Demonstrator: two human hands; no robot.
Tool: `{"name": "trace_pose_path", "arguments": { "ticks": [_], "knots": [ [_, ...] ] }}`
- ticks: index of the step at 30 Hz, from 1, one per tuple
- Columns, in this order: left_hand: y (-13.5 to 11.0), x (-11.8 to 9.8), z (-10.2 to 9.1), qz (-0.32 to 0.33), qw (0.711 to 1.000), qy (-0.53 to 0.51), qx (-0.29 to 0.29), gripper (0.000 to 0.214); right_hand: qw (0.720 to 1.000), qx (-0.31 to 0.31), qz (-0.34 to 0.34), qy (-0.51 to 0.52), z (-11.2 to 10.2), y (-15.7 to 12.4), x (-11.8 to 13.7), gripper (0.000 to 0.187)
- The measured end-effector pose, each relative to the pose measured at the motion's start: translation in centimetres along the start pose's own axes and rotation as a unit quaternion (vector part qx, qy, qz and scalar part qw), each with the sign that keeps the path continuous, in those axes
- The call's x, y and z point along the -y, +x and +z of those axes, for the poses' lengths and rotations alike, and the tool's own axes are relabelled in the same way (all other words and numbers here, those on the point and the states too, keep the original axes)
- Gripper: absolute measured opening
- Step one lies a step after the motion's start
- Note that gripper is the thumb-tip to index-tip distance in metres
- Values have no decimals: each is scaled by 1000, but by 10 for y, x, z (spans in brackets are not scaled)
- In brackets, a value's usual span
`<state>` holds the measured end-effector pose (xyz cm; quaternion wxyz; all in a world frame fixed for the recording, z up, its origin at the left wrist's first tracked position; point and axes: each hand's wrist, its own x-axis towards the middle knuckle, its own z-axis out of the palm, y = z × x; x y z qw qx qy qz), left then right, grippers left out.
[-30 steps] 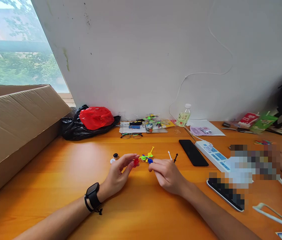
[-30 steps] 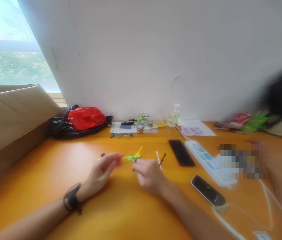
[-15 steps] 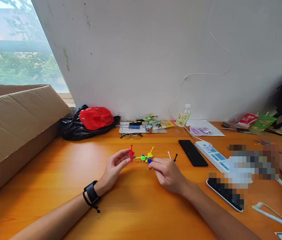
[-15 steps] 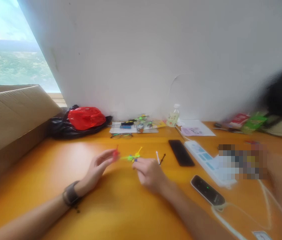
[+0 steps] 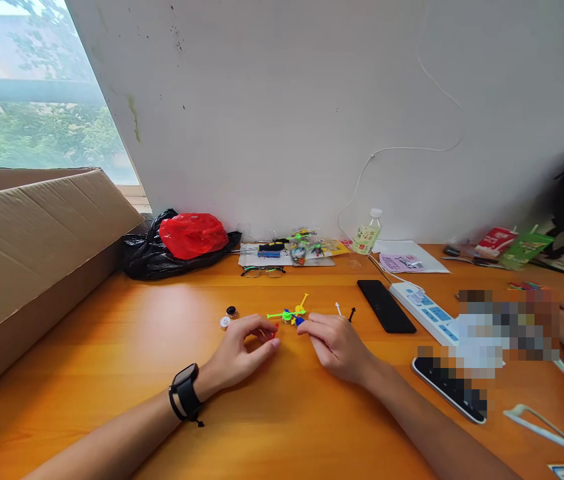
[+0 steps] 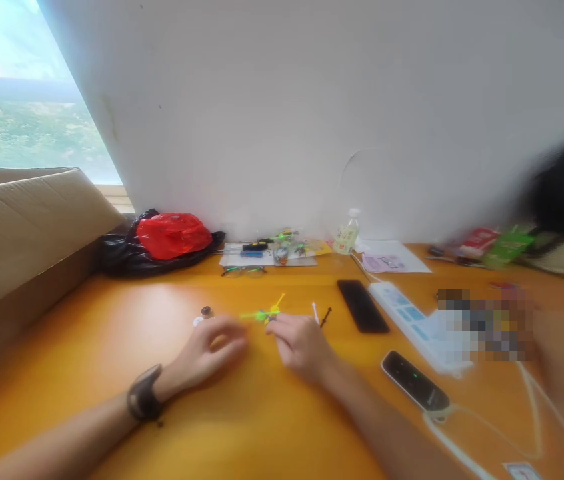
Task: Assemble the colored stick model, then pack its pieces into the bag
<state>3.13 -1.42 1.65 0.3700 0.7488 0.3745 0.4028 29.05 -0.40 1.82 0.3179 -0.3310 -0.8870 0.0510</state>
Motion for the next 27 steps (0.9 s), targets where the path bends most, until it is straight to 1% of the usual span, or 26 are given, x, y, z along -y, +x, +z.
{"name": "trace_pose_path", "arguments": {
  "ticks": [2, 3, 5, 6, 8, 10, 11, 12, 14, 17, 19, 21, 22, 23, 25, 27],
  "knots": [
    [-3, -1, 3, 56, 997, 59, 0, 13, 1000, 3, 3, -4, -1, 0, 1, 31],
    [-3, 0, 4, 73, 994, 80, 4, 9, 1000, 3, 9, -6, -2, 1, 1, 31],
    [-4, 1, 7, 88, 990, 105, 23, 2, 999, -3, 30, -12, -6, 1, -4, 31],
    [-4, 1, 7, 93, 989, 109, 34, 5, 999, -10, 46, -12, -10, 2, -8, 31],
    [-5, 0, 7, 109, 986, 107, 66, 11, 995, -34, 89, -11, -20, 2, -19, 32],
    [-6, -3, 7, 131, 980, 105, 107, 14, 987, -57, 148, -19, -31, 3, -34, 33],
    [-6, -4, 6, 140, 976, 107, 125, 15, 981, -54, 183, -33, -37, 2, -41, 32],
    [-7, -5, 6, 146, 973, 112, 137, 15, 973, -39, 219, -55, -42, 2, -48, 31],
    [-8, -6, 7, 155, 970, 126, 142, 14, 957, 18, 270, -105, -50, 0, -59, 27],
    [-9, -5, 9, 161, 968, 146, 129, 13, 937, 91, 303, -151, -54, -4, -69, 16],
    [-10, -6, 9, 166, 966, 159, 122, 12, 928, 119, 315, -162, -54, -6, -71, 16],
    [-9, -7, 7, 179, 963, 170, 106, 9, 920, 143, 327, -165, -54, -7, -71, 22],
    [-8, -7, 5, 187, 963, 174, 86, 8, 915, 152, 336, -163, -54, -8, -71, 24],
    [-6, -6, 2, 193, 963, 177, 54, 9, 910, 161, 347, -160, -54, -9, -71, 24],
    [-2, 0, -7, 190, 963, 189, -35, 11, 899, 175, 370, -155, -55, -10, -72, 22],
    [2, 12, -16, 153, 954, 227, -124, 13, 893, 186, 379, -154, -55, -10, -72, 16]
  ]
}}
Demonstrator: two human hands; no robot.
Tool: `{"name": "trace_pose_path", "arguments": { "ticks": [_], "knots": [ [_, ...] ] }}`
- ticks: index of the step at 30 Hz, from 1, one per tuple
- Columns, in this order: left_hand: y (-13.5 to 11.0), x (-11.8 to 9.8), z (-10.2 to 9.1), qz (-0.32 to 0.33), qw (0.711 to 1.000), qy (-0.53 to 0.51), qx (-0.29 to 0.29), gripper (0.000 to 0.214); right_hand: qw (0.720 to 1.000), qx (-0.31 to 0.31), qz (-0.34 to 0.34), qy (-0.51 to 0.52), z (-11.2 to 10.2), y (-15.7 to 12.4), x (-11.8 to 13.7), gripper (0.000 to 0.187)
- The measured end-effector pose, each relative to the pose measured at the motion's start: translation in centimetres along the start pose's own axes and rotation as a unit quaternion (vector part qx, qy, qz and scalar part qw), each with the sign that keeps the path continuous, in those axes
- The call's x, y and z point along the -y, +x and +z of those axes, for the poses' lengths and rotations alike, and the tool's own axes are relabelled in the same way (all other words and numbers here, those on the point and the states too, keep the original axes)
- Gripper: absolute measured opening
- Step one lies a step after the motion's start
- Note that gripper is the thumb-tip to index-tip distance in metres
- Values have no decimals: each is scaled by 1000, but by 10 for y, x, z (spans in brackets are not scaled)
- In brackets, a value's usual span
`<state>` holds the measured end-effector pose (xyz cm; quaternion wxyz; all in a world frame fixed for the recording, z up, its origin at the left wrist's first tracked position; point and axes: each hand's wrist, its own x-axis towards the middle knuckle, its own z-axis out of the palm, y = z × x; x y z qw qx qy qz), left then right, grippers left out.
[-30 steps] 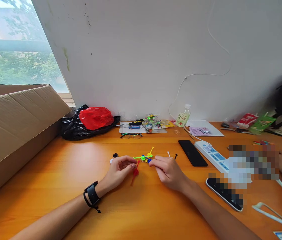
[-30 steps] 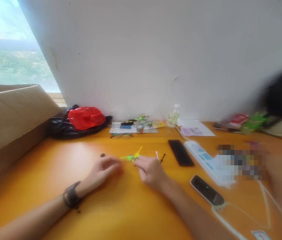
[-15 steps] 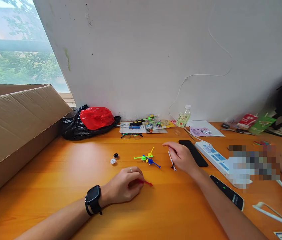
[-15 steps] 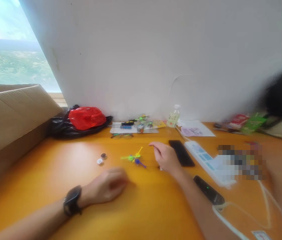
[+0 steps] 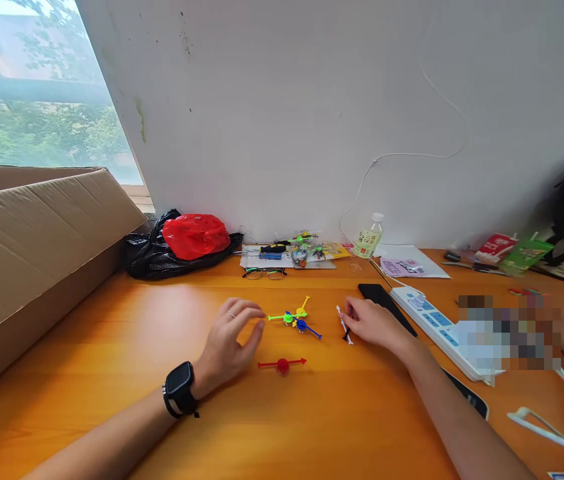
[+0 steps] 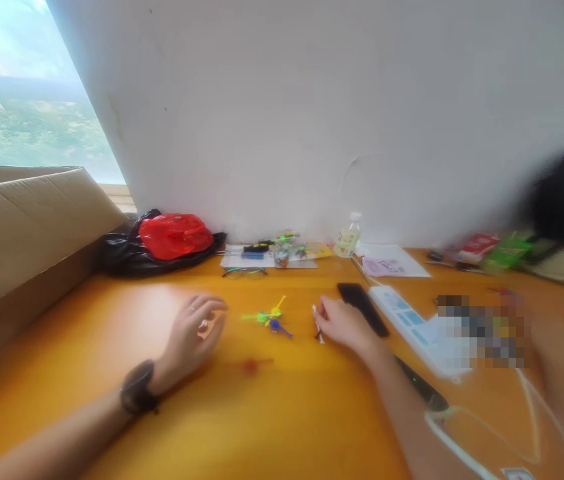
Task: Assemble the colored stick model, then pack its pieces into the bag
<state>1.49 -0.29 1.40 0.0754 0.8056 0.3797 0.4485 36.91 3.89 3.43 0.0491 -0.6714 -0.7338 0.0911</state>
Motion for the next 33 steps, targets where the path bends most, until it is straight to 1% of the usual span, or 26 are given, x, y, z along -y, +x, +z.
{"name": "trace_pose_path", "arguments": {
  "ticks": [1, 2, 4, 6, 9, 12, 15, 19, 22, 26, 28, 30, 33],
  "knots": [
    [0, 9, 0, -36, 998, 48, -17, 14, 1000, 6, -1, -2, 1, 0, 0, 13],
    [0, 18, 0, -68, 992, 104, -15, 17, 1000, 12, -2, -5, 2, 0, 1, 11],
    [-1, 35, 3, -118, 976, 182, 24, 30, 1000, 22, -5, -12, 4, -1, 2, 8],
    [-4, 48, 7, -138, 972, 182, 59, 29, 999, 27, -11, -16, 6, -1, 4, 6],
    [-6, 55, 12, -130, 983, 111, 72, 24, 999, 26, -20, -11, 9, 0, 4, 8],
    [-6, 54, 15, -118, 989, 69, 57, 21, 999, 27, -26, 0, 10, -1, 3, 11],
    [-4, 47, 14, -109, 992, 42, 37, 18, 999, 22, -28, 14, 8, -2, 4, 11],
    [-2, 33, 11, -92, 996, 9, 12, 12, 1000, 9, -14, 26, 3, -2, 3, 15],
    [-1, 20, 10, -77, 997, -17, -6, 9, 1000, 6, 6, 26, 0, -1, 0, 12],
    [-1, 11, 11, -46, 996, -69, -28, 5, 999, 26, 12, 29, -1, 0, -6, 16],
    [-1, 10, 12, -24, 996, -85, -16, 7, 999, 37, 7, 36, -1, 1, -8, 13],
    [-1, 10, 12, -12, 995, -94, 8, 9, 998, 41, 5, 40, 0, 2, -8, 12],
    [-2, 11, 12, -16, 996, -89, 25, 13, 998, 42, 6, 43, -1, 2, -8, 14]
  ]
}}
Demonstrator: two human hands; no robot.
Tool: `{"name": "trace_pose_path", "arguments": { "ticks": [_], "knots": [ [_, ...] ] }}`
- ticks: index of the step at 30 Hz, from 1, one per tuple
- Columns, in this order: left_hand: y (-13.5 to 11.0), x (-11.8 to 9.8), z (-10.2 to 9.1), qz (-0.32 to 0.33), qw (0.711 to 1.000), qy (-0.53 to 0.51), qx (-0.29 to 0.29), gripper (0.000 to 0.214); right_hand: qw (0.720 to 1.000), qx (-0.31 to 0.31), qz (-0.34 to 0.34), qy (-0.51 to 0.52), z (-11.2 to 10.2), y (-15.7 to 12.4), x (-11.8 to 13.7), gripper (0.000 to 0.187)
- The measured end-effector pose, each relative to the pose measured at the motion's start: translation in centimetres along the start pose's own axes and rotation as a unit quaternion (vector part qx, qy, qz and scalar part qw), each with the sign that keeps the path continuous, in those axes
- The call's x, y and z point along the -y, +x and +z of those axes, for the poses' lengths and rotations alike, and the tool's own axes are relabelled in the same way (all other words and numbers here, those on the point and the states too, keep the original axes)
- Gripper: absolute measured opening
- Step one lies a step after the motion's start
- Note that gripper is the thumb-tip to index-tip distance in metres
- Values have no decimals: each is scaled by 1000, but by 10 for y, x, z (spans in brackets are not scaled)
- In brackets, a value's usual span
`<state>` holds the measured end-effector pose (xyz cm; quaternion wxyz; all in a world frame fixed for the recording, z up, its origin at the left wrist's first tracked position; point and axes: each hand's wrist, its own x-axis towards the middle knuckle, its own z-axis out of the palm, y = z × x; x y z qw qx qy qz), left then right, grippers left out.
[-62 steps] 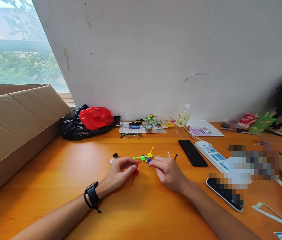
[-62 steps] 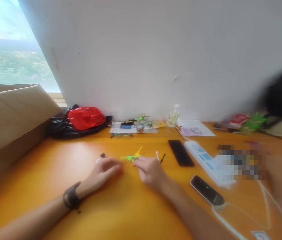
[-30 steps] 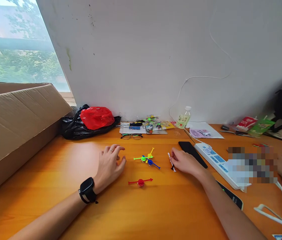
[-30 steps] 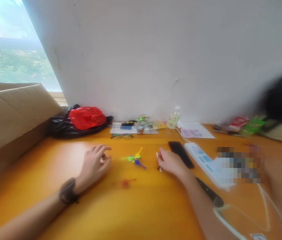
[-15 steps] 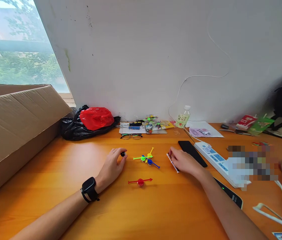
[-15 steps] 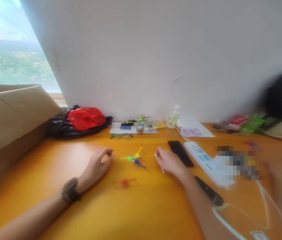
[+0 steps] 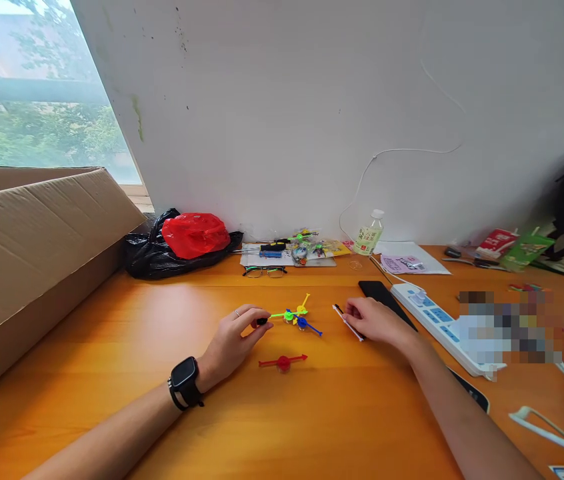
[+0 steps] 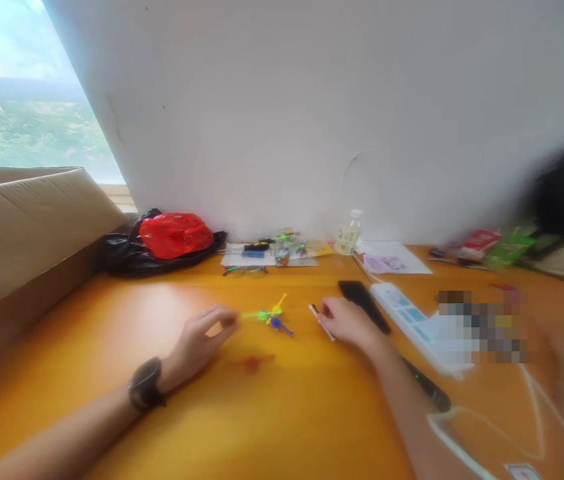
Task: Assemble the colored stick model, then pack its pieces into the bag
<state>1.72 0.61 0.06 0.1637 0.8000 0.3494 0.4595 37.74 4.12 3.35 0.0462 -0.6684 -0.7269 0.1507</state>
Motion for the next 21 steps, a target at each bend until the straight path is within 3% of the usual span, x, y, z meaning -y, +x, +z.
{"name": "trace_pose_path", "arguments": {
  "ticks": [13, 21],
  "knots": [
    [-1, 6, 2, -81, 992, -88, -34, 20, 1000, 5, -13, 16, 1, 0, -3, 15],
    [0, -2, 1, -67, 993, -93, -40, 19, 1000, -9, -17, 6, 5, -1, -3, 10]
  ]
}}
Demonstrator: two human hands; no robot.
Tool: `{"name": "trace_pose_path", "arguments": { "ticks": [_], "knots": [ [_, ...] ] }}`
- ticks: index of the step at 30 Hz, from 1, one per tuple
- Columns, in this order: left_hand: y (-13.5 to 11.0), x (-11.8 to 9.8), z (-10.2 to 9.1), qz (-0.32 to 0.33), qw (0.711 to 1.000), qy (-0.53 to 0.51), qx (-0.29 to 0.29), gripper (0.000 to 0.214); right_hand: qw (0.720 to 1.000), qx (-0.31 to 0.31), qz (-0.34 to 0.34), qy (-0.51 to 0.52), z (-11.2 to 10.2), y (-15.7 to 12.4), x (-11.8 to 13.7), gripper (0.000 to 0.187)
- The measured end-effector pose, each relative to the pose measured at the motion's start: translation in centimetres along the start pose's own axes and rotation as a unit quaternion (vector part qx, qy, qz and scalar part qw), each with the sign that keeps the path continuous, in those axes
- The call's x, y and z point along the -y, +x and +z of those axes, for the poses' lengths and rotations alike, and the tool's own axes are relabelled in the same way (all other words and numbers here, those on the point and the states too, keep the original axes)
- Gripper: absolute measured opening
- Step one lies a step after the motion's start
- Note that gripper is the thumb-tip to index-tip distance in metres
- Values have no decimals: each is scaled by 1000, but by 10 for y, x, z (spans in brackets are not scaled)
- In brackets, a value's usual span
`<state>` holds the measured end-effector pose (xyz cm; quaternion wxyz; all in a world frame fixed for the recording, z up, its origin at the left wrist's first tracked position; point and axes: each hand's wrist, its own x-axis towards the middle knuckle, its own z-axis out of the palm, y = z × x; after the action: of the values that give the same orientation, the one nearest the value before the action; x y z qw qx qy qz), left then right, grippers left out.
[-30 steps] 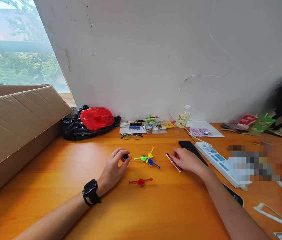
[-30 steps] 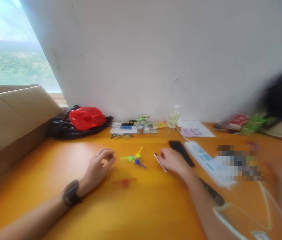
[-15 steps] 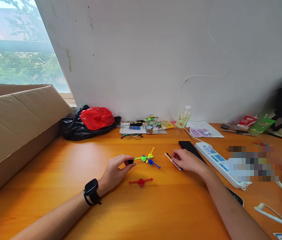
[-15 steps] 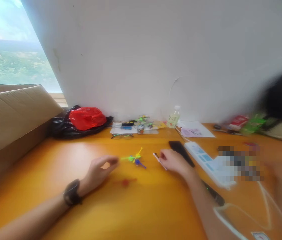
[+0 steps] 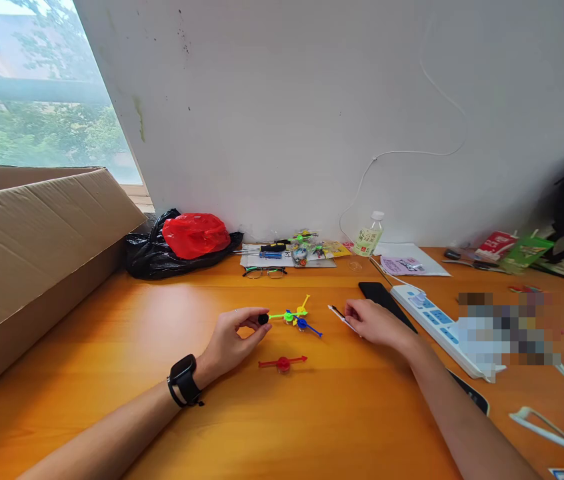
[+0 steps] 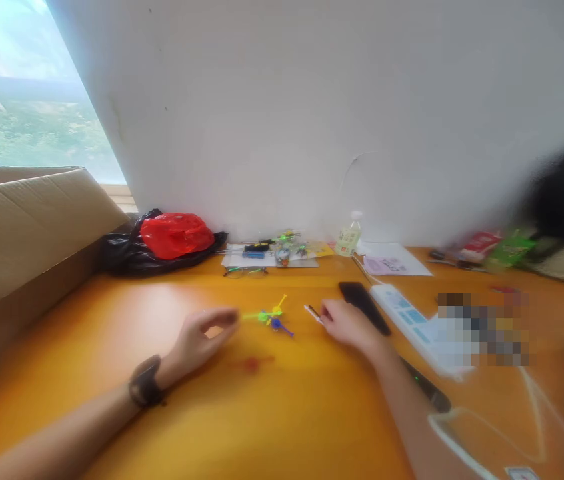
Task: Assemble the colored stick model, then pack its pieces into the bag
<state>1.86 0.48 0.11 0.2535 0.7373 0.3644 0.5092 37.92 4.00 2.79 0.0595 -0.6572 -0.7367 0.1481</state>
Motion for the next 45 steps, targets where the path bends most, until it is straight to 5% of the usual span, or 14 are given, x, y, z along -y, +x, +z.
{"name": "trace_pose_path", "arguments": {
  "ticks": [7, 14, 21, 30, 36, 40, 45],
  "knots": [
    [0, 0, -1, -1, 1000, -13, -2, 21, 996, -83, -15, -7, -2, 3, 7, 13],
    [-1, -3, 0, -47, 997, -54, -3, 23, 960, -182, -141, 156, 15, 3, 33, 12],
    [-7, -17, 7, -107, 987, -112, 33, 29, 914, -211, -253, 236, 37, -12, 72, 9],
    [-12, -17, 8, -102, 983, -137, 64, 32, 863, -233, -373, 250, 51, -27, 95, 17],
    [-8, -19, 7, -120, 978, -154, 75, 33, 852, -270, -368, 256, 47, -37, 102, 18],
    [-7, -20, 6, -118, 978, -151, 77, 32, 862, -199, -279, 375, 46, -40, 106, 15],
    [-7, -24, 5, -96, 982, -133, 98, 36, 823, -70, -224, 517, 54, -41, 116, 16]
  ]
}}
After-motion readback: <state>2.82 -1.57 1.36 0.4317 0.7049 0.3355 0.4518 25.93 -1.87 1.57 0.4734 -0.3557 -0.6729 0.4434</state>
